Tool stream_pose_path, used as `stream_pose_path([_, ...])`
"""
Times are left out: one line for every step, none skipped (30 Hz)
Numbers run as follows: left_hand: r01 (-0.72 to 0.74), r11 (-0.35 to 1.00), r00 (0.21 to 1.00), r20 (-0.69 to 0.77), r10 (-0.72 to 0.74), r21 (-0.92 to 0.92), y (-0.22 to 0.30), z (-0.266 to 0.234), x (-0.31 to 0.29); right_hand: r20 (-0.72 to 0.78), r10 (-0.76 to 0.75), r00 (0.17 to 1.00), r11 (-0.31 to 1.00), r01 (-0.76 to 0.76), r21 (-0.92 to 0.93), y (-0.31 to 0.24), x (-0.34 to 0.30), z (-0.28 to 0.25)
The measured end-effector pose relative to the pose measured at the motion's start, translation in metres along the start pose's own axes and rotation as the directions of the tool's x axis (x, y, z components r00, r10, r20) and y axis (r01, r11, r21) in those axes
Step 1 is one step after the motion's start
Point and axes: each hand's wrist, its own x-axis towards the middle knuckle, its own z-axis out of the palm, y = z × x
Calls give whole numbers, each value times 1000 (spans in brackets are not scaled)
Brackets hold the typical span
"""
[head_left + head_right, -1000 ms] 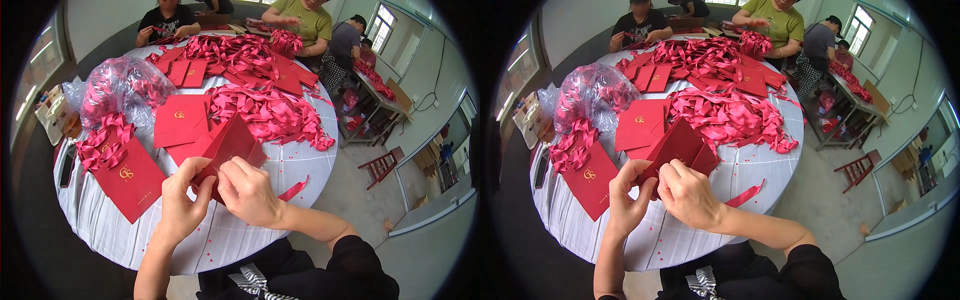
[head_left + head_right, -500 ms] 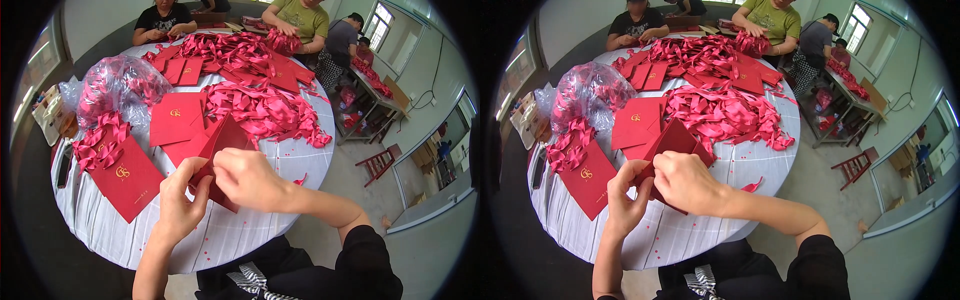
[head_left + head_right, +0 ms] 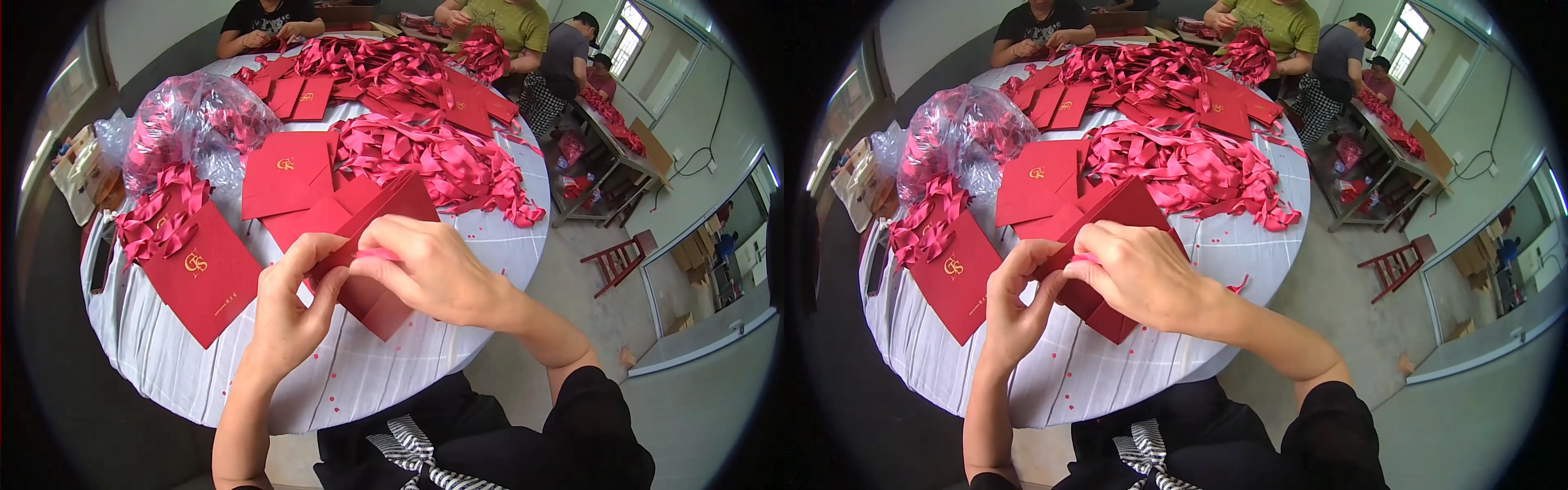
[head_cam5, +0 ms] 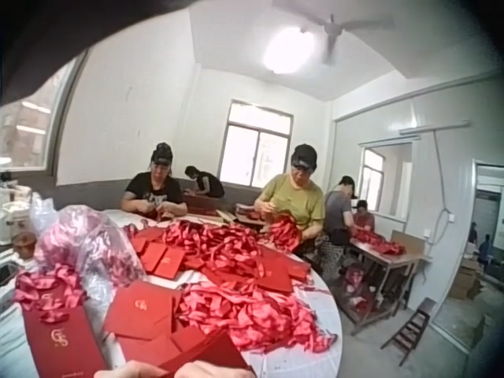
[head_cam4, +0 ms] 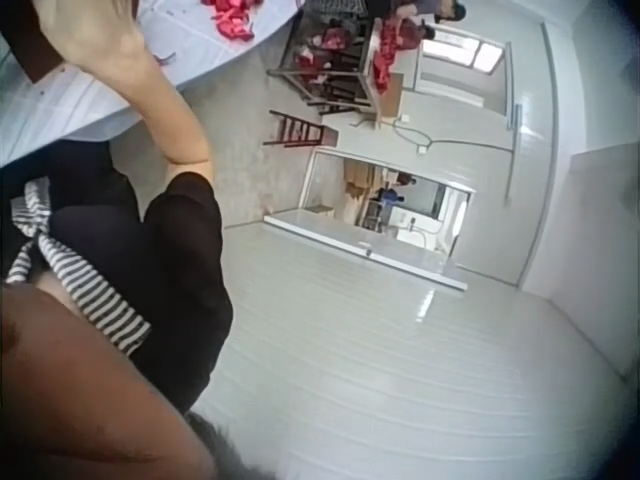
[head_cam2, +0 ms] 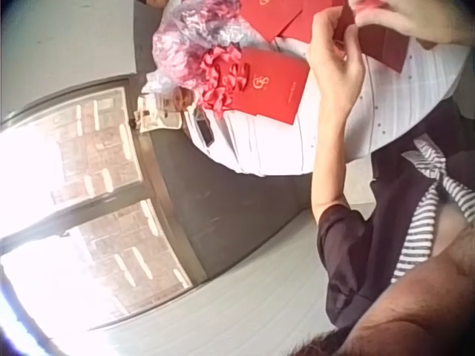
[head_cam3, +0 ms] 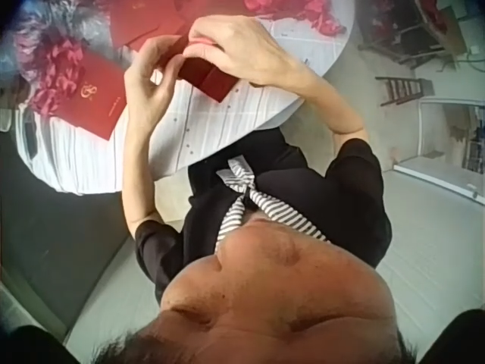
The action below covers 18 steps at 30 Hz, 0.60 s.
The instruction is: The person assembles paper gift bags by picking up ribbons from a table and threading ribbon handles into the slots of each bag by hand.
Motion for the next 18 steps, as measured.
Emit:
stream_pose_path([2,1000,1000,-2,-2,1,1,-1,0,-33,-1,999,1000,2,29,-3,-1,-4])
stream_pose_path([-39,998,999,9,39,53,4,-4,0,-66,0,998,998,4,58,-4,-1,-7])
stream_pose_path([-82,992,996,28,80,100,8,-4,1,-173,-90,981,996,84,-45,-3,1,-13])
stream_pose_path([-81,992,996,32,78,99,11,-4,2,-272,-230,934,966,187,-177,0,7,-19])
stream_pose_path([-182,963,983,61,174,196,14,-3,4,-233,-241,942,962,199,-189,3,10,-23])
stream_pose_path([-286,914,958,103,267,288,17,-3,5,-198,-250,948,957,210,-202,5,12,-26])
stream_pose_path([-348,884,938,118,327,313,20,0,6,-101,-258,961,947,231,-225,3,15,-30])
stream_pose_path([-354,882,935,131,329,311,23,3,5,23,-198,980,963,199,-184,2,17,-35])
stream_pose_path([-376,863,927,119,357,337,24,6,4,145,-138,980,976,159,-146,4,21,-40])
stream_pose_path([-400,843,915,107,388,360,26,9,4,271,-119,955,989,139,-58,5,27,-49])
stream_pose_path([-428,804,903,160,399,412,30,9,5,447,-71,892,995,98,-37,1,35,-59])
stream_pose_path([-445,801,896,178,408,401,34,11,6,605,-22,796,998,48,-27,-2,41,-67])
stream_pose_path([-462,759,887,225,404,458,38,12,7,629,-77,774,997,64,43,0,44,-68])
stream_pose_path([-481,712,877,270,398,512,42,13,7,662,0,749,1000,4,-4,-4,47,-70])
stream_pose_path([-478,707,878,257,403,522,42,15,7,693,71,717,998,-50,-50,-10,51,-71])
stream_pose_path([-489,702,872,271,407,518,43,15,6,692,76,718,996,-80,-26,-11,50,-71])
stream_pose_path([-469,712,883,267,386,522,44,14,5,682,79,727,996,-85,-25,-7,48,-69])
stream_pose_path([-447,722,895,259,364,528,45,14,4,656,47,754,995,-95,38,-1,46,-65])
